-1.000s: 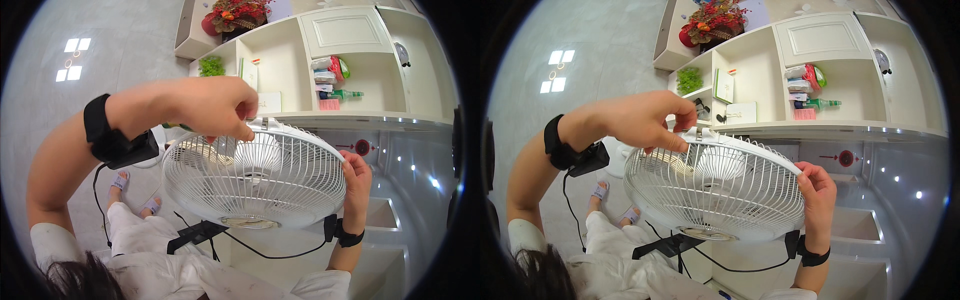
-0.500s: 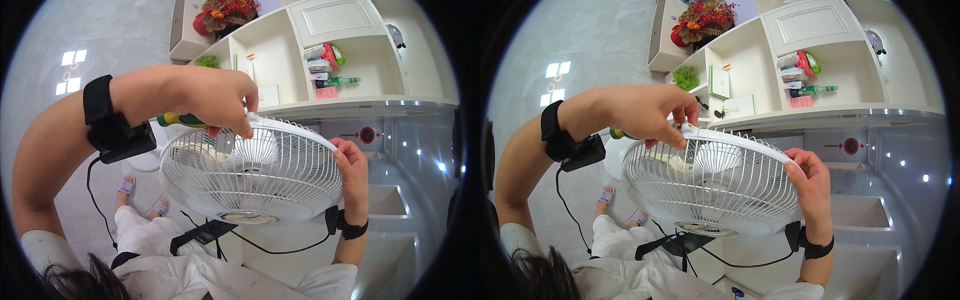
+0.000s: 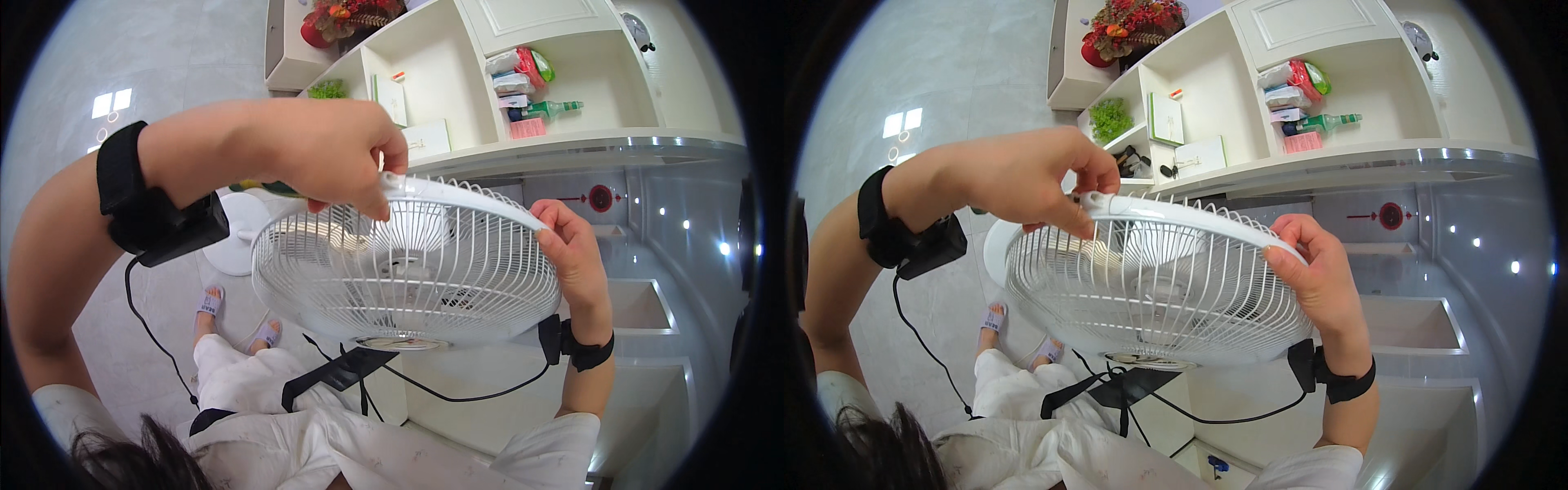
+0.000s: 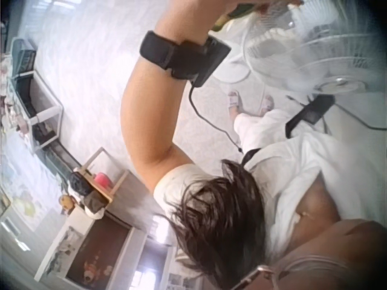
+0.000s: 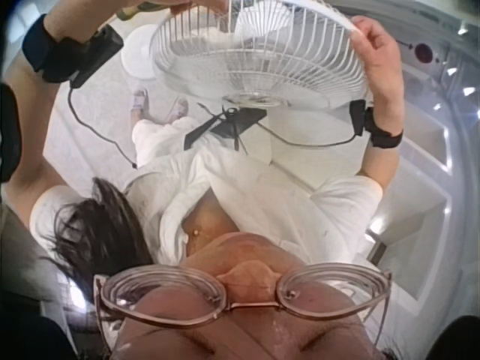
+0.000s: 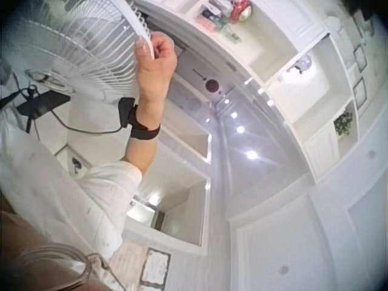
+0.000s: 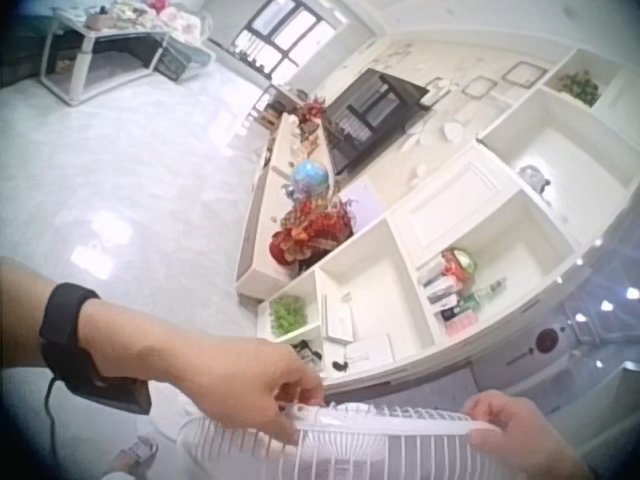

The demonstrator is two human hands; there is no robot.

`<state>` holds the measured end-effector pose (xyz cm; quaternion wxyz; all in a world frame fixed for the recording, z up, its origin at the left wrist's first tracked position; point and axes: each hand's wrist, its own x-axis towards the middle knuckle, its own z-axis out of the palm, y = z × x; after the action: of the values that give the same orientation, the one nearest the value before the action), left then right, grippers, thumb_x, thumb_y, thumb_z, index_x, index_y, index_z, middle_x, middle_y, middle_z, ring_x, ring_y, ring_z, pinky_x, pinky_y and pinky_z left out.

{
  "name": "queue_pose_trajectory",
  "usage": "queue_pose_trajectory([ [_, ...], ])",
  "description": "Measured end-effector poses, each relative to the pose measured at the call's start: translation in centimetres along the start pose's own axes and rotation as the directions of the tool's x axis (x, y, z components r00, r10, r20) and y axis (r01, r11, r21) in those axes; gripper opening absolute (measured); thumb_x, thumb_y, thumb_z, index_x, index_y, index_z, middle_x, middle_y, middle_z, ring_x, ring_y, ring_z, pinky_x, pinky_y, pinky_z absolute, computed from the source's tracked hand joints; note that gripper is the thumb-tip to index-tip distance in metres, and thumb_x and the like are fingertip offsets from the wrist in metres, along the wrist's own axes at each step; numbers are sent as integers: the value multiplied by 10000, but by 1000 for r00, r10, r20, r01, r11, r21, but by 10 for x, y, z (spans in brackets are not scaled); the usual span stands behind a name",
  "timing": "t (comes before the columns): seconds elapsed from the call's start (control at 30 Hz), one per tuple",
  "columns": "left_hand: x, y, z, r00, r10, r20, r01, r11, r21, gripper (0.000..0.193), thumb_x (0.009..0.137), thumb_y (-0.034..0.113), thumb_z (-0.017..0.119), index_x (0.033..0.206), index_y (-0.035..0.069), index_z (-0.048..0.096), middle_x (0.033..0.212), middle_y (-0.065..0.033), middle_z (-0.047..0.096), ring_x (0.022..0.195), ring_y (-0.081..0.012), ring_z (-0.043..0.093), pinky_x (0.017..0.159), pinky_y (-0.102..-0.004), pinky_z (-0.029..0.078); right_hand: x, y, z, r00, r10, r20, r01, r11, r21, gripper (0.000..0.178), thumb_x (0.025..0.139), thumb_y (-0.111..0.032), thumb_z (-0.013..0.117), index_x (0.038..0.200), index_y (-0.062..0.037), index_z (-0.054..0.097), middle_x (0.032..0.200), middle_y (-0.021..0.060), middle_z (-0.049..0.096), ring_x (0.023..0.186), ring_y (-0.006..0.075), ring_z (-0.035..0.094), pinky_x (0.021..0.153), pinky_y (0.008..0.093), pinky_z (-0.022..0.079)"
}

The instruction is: The person assembles a white pedestal fan by attaching the front and rear wire cages to the fan head. They use a screwdriver to tighten the screws securing the cages and adjust the fan head angle.

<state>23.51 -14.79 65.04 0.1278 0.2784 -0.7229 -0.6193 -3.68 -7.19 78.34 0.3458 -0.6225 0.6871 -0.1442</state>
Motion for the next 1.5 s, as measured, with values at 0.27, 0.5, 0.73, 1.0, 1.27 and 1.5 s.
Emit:
queue_pose_trajectory([
  [0.27,-8,2,8,999,4,-44,-5,1000,-14,183,727,93,659,848,13,548,755,-32,554,541,-114,537,481,-261,435,-5,-2,6,1000,-23,-13,23,1000,-3,258,787,-180,705,760,-77,470,994,11,464,817,65,431,760,196,358],
  [0.5,-10,2,2,996,21,88,-30,994,101,164,712,79,652,836,30,557,739,-20,562,494,-113,527,450,-251,410,-11,-5,9,998,-56,18,56,998,-27,274,789,-213,706,773,-75,470,988,8,467,817,66,432,761,206,355],
  [0.73,-9,0,-9,983,20,182,7,989,-147,236,764,226,714,814,49,566,715,-3,549,467,-94,512,437,-236,380,-7,-2,8,997,-62,38,62,998,5,281,790,-244,700,776,-76,475,983,-1,457,797,57,415,732,200,344],
  [1.0,-5,1,-6,965,208,163,-231,963,139,256,806,264,682,816,40,560,702,-4,538,467,-98,509,437,-241,409,-9,1,7,996,-84,37,84,996,0,290,784,-251,699,779,-71,472,980,-1,450,790,55,413,733,195,344],
  [1.27,3,6,-6,949,173,263,-210,971,119,236,790,234,690,793,36,562,638,0,521,481,-95,522,414,-235,420,-7,2,-1,993,-30,117,27,999,21,329,695,-236,754,773,-93,468,991,10,458,822,70,438,724,208,365],
  [1.5,-2,9,-8,975,108,195,-140,978,155,220,774,220,705,797,37,585,686,4,569,540,-99,540,472,-235,422,-14,-24,25,959,-256,-119,213,933,-291,556,591,-270,806,1007,-60,503,1086,55,512,1044,187,493,878,298,381],
])
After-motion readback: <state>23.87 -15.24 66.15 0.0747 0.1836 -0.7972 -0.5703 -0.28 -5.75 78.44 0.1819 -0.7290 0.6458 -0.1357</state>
